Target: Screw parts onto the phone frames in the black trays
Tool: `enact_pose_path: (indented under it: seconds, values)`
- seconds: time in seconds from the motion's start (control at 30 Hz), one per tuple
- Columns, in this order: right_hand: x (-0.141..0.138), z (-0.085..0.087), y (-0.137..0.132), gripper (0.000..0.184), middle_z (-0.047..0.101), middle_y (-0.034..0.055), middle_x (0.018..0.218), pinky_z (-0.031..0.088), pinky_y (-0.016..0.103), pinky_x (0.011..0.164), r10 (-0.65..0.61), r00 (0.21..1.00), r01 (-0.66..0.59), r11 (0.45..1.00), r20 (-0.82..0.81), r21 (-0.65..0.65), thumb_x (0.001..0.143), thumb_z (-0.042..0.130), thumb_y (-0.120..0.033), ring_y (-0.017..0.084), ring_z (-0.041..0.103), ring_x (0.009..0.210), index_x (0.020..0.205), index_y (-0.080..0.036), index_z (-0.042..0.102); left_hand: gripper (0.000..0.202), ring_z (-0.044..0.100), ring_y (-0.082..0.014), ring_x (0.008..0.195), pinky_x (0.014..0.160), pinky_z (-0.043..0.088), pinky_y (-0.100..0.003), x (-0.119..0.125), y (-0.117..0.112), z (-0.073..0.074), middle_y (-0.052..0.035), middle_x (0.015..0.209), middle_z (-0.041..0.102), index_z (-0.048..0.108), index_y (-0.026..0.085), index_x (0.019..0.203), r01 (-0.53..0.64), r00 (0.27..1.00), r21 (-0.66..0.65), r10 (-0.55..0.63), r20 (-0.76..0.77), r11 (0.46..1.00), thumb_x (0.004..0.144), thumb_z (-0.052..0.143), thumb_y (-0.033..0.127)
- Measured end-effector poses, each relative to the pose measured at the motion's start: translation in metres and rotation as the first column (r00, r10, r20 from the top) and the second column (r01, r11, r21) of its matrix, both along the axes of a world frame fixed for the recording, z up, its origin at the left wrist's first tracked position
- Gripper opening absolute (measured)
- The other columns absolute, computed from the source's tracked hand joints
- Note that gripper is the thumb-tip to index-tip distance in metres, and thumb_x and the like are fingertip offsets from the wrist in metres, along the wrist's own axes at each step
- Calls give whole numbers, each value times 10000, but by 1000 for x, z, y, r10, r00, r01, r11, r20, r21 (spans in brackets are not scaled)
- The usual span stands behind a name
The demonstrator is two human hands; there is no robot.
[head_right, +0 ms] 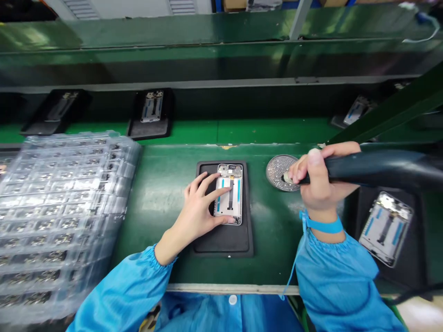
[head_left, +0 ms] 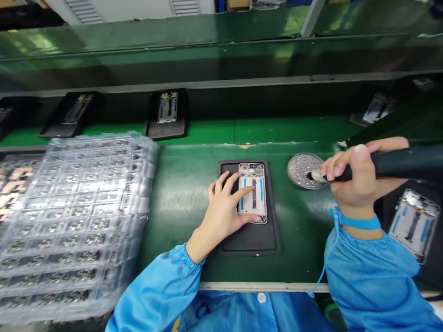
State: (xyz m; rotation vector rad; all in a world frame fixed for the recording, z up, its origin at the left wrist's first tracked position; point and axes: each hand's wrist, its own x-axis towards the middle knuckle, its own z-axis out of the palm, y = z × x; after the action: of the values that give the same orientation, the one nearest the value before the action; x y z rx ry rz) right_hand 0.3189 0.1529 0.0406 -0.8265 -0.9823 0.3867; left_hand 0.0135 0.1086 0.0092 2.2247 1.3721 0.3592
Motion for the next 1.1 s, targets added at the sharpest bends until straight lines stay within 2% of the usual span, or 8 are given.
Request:
enact_pose_path:
  seconds: [0.13,0.3,0.6,0.73,1.1]
  values:
    - [9,1,4,513,532,-117,565,521,288,393,3,1000,-3,998,-3,-66,970,1088,-523,147,470,379,999,-296,628,818,426,-547,1869,1514,356,-830,9,13,-7,-161,2005,553,908,367,1614,50,998,4,-50,45,999,886,1204,591]
    - [8,-9,3,533,543,-128,584,548,273,425,41,999,-41,992,0,-116,1029,1067,-558,138,493,395,1009,-293,605,721,409,-532,1889,1531,338,-853,10,17,-8,-129,2036,516,886,386,1644,97,992,-6,-96,82,995,973,1135,468]
    - [8,-9,3,506,561,-132,588,517,261,441,78,997,-75,990,27,-117,1057,1052,-535,133,491,391,1016,-300,606,685,421,-527,1869,1535,344,-834,7,15,-12,-104,2031,538,893,381,1614,80,990,-11,-78,117,997,972,1120,455]
    - [7,-9,2,545,549,-139,586,509,271,430,58,998,-53,990,34,-131,1038,1063,-587,138,478,387,1010,-305,597,672,428,-522,1860,1534,354,-824,7,15,-12,-90,2025,545,893,395,1612,81,989,-4,-80,121,997,979,1110,465]
    - [4,-11,-1,579,531,-139,575,505,265,466,71,994,-58,987,82,-151,1026,1069,-618,121,422,411,1001,-302,585,687,431,-533,1864,1535,346,-844,10,15,-10,-104,2018,558,902,377,1604,67,990,-16,-65,122,998,961,1127,467]
